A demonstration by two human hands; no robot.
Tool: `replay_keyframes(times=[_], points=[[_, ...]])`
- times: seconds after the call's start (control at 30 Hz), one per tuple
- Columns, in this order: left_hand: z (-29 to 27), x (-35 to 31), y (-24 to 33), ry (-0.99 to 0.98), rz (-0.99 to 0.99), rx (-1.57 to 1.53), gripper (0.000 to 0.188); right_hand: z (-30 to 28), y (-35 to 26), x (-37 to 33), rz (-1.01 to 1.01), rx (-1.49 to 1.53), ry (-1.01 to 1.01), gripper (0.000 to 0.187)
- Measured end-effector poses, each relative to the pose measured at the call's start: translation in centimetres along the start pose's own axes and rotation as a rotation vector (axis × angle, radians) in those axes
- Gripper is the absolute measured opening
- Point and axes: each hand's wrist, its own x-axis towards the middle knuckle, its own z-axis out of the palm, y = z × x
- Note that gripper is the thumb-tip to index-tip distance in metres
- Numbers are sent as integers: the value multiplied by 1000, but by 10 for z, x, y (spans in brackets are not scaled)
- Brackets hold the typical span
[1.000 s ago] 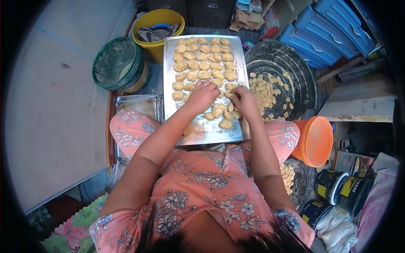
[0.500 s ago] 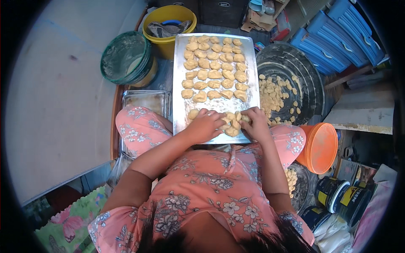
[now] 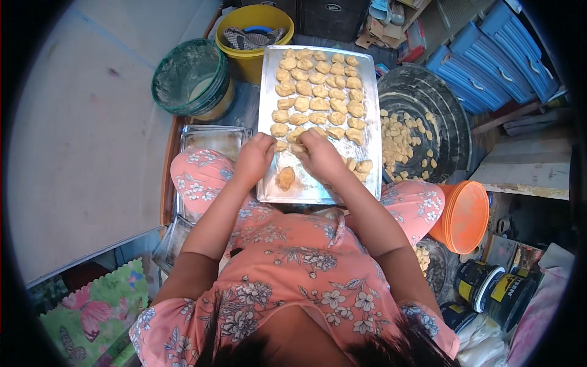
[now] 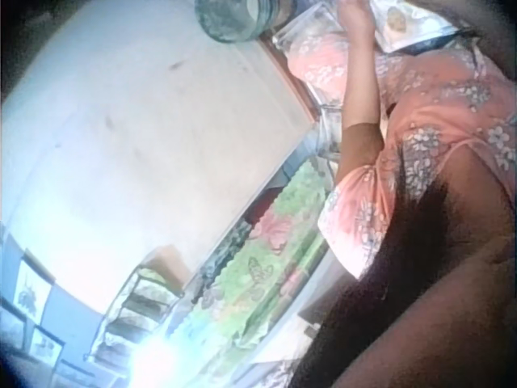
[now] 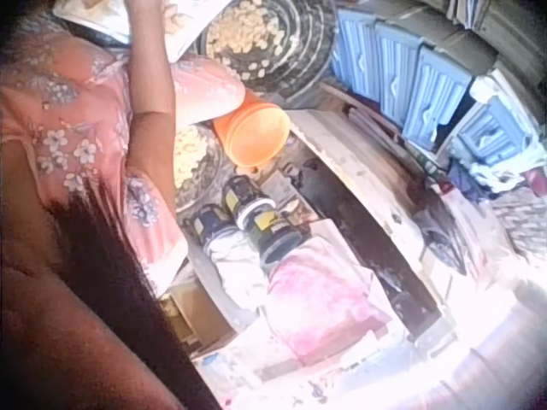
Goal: The recorder is shaping small pieces of dough and arranging them on a metal baking tray while sitting on the floor.
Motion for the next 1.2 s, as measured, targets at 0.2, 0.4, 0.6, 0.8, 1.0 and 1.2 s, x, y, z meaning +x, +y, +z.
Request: replay_keyframes(times=[0.2,0.4,0.6,0.8,1.0,1.2], points=[[7,-1,-11,-35,226,-32,19,7,-25,-18,-239,-215,-181,28],[9,6,16,5,374,-19,27,-18,-15,-30,28,-358,-251,24],[24,16,23,-116,349,137,39,-60,6,-21,315,-244,-98,28],[40,29,48,-55,515,68,32,-65,41,-34,325,-91,-110,32],[51,36,60,-71,456,161,33,-75,34,-40,222,-198,111,33],[66,43,73,-61,582,111,32,-91,61,-71,297,-218,-26,27]])
